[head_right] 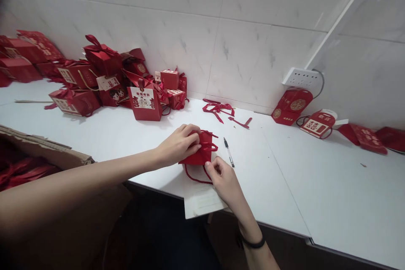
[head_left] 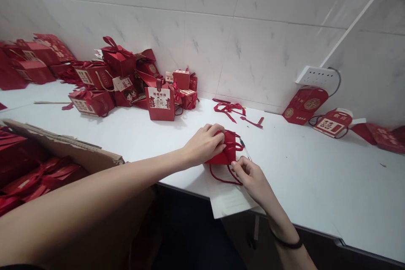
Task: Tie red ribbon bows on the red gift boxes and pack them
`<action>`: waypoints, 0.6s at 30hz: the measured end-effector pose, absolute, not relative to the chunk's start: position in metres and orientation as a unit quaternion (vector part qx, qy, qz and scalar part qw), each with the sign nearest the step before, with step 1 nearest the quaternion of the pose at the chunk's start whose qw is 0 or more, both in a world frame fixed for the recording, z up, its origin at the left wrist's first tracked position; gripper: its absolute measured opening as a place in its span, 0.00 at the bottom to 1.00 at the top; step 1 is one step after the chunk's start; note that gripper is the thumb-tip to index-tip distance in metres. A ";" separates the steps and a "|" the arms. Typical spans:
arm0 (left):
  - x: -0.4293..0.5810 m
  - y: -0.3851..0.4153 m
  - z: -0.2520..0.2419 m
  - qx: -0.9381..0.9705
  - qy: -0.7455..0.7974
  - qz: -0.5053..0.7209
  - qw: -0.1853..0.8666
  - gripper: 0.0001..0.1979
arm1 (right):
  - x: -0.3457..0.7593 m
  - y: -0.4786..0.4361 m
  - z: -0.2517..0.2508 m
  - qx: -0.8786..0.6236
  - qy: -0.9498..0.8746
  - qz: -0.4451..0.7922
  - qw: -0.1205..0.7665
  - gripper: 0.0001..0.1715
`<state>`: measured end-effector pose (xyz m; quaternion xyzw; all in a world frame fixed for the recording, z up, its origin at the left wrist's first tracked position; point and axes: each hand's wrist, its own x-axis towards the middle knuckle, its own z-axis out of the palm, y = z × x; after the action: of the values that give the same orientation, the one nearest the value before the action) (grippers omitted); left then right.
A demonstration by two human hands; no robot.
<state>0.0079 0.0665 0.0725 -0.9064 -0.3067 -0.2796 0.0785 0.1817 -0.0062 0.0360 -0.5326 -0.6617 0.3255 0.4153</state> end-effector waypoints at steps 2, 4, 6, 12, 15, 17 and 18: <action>0.007 0.066 0.073 -0.909 -0.304 -0.275 0.078 0.08 | 0.180 -0.009 0.034 -0.541 -0.654 0.320 0.421 0.26; 0.007 0.066 0.073 -0.910 -0.302 -0.273 0.078 0.08 | 0.179 -0.012 0.031 -0.552 -0.647 0.315 0.421 0.26; 0.007 0.065 0.073 -0.911 -0.297 -0.275 0.081 0.08 | 0.178 -0.015 0.029 -0.560 -0.644 0.312 0.418 0.25; 0.007 0.067 0.073 -0.911 -0.292 -0.275 0.092 0.08 | 0.176 -0.022 0.028 -0.571 -0.635 0.312 0.417 0.24; 0.008 0.067 0.074 -0.910 -0.301 -0.271 0.087 0.08 | 0.177 -0.027 0.029 -0.572 -0.633 0.311 0.419 0.24; 0.007 0.067 0.075 -0.912 -0.300 -0.268 0.084 0.07 | 0.178 -0.031 0.029 -0.574 -0.630 0.315 0.417 0.24; 0.007 0.067 0.076 -0.912 -0.301 -0.265 0.081 0.07 | 0.179 -0.033 0.030 -0.576 -0.630 0.316 0.415 0.23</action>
<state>0.0073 0.0668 0.0759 -0.9122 -0.3015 -0.2654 0.0815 0.1792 -0.0334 0.0296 -0.5756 -0.6298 0.3165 0.4145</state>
